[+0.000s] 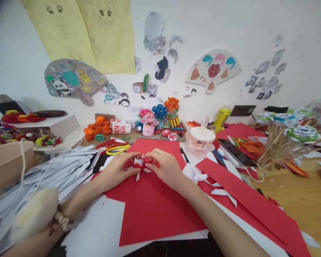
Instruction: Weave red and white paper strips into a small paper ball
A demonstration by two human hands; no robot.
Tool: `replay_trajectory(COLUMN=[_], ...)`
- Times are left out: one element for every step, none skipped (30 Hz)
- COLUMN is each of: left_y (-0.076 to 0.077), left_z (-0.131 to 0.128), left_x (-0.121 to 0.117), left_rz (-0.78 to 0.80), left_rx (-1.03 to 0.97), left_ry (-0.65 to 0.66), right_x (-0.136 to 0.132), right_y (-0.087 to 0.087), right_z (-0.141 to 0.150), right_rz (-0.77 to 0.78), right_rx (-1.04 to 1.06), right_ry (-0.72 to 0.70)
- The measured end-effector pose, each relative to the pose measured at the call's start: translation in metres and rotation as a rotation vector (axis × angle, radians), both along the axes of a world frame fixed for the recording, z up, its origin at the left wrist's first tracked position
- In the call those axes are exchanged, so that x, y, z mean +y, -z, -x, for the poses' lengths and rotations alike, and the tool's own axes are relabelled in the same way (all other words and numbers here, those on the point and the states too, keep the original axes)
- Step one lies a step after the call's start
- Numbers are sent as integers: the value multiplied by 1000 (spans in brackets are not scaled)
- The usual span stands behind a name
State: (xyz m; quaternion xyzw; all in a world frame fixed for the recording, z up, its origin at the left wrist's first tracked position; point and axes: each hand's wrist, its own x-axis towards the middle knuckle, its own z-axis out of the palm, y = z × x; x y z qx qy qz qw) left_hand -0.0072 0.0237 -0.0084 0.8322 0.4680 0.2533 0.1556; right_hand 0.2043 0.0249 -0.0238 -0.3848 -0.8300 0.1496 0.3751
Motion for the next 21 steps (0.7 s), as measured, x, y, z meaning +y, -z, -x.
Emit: replay_trajectory(left_y=[-1, -2, -2, -3, -4, -5, -5, -5, -5, -5, -4, -3, -2, -2, -1, -1, -1, -1, -2, -2, -3], left_z=[0, 0, 0, -1, -1, -1, -1, -1, -1, -1, -1, -1, -1, -2, -2, -3, -4, -6, -7, -8, -9], left_x=[0, 0, -1, -1, -2, -3, -3, -4, -4, -4, -4, -4, -4, -4, -4, -5, -5, -5, -5, -6, -7], left_rz=[3, 5, 7, 10, 12, 14, 14, 15, 14, 13, 10, 7, 3, -1, -5, -9, -12, -13, -14, -14, -15], left_rx=[2, 4, 7, 12, 17, 22, 26, 30, 32, 33, 34, 35, 35, 36, 42, 52, 64, 78, 91, 102, 110], left_ry=[11, 23, 37, 53, 68, 80, 90, 96, 101, 103, 104, 104, 102, 99, 96, 94, 95, 96, 98, 101, 103], right_x=[0, -1, -1, -2, -3, -4, -4, -5, -5, -6, -6, -6, -6, -6, -6, -6, -7, -7, -8, -9, -10], right_y=[0, 0, -1, -1, -1, -2, -3, -3, -4, -4, -4, -4, -4, -3, -2, -1, -1, 0, 0, 1, 1], right_z=[0, -1, -1, -1, -1, 0, 0, 0, 0, 1, 1, 1, 1, 2, 2, 3, 4, 5, 6, 7, 8], right_rz=[-28, -48, -60, -69, -76, -80, -84, -87, -86, -83, -77, -69, -61, -57, -57, -58, -62, -69, -75, -81, -83], right_rx=[-19, -37, -51, -61, -64, -64, -64, -65, -68, -70, -71, -70, -67, -61, -52, -45, -39, -33, -29, -24, -21], right_ry=[-35, -62, -83, -99, -112, -124, -135, -147, -158, -166, -171, -171, -168, -162, -151, -138, -122, -100, -78, -53, -30])
